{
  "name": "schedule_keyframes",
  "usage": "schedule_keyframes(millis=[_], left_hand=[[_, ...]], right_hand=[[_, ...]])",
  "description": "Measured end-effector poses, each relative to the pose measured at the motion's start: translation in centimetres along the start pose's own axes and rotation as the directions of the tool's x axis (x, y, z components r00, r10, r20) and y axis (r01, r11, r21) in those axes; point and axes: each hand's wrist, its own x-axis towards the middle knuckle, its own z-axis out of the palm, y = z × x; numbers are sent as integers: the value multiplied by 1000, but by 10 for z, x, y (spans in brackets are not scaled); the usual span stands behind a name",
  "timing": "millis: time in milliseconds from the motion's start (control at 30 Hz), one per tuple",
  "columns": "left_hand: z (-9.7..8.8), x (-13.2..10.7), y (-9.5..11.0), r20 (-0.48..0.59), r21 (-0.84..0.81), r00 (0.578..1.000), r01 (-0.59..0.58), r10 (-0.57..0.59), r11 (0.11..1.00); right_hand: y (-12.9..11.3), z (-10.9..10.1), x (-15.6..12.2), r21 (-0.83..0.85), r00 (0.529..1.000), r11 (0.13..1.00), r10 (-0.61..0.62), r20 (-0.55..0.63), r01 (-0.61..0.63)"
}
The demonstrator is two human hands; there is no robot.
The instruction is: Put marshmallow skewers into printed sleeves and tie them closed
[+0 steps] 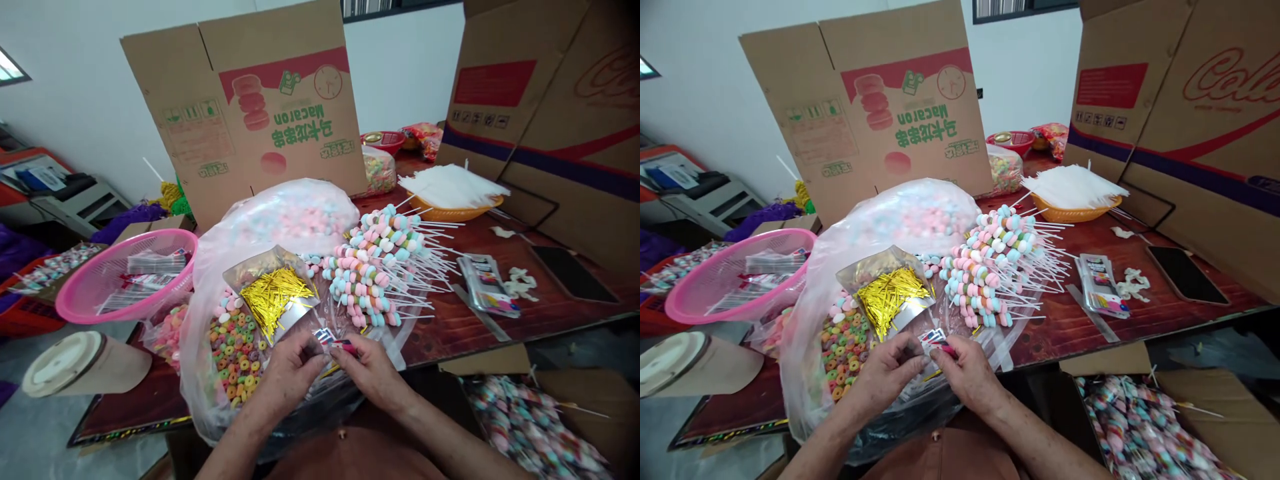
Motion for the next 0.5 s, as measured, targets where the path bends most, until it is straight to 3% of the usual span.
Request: schedule_keyframes(millis=[100, 167, 233, 333, 400, 500], left_hand=[[5, 3, 0, 116, -149, 993, 16, 2, 989], [-1, 5, 6, 279, -112, 959, -14, 45, 994], [-9, 6, 12, 334, 16, 941, -59, 50, 998], [-8, 1, 17, 142, 107, 988, -69, 53, 992], [5, -3, 14, 15, -54, 1000, -1, 2, 999], [27, -8, 6, -42, -357, 989, 120, -145, 926]], right_hand=[[-1, -14, -1, 8, 999, 1000, -17, 32, 16], [-3, -21, 0, 32, 989, 995, -95, 116, 92], [-4, -21, 0, 37, 983, 991, -135, 127, 132], [-1, -14, -3, -36, 989, 989, -144, -8, 144], [1, -8, -6, -85, 985, 983, -165, -45, 161], [3, -6, -9, -125, 982, 975, -188, -36, 182]])
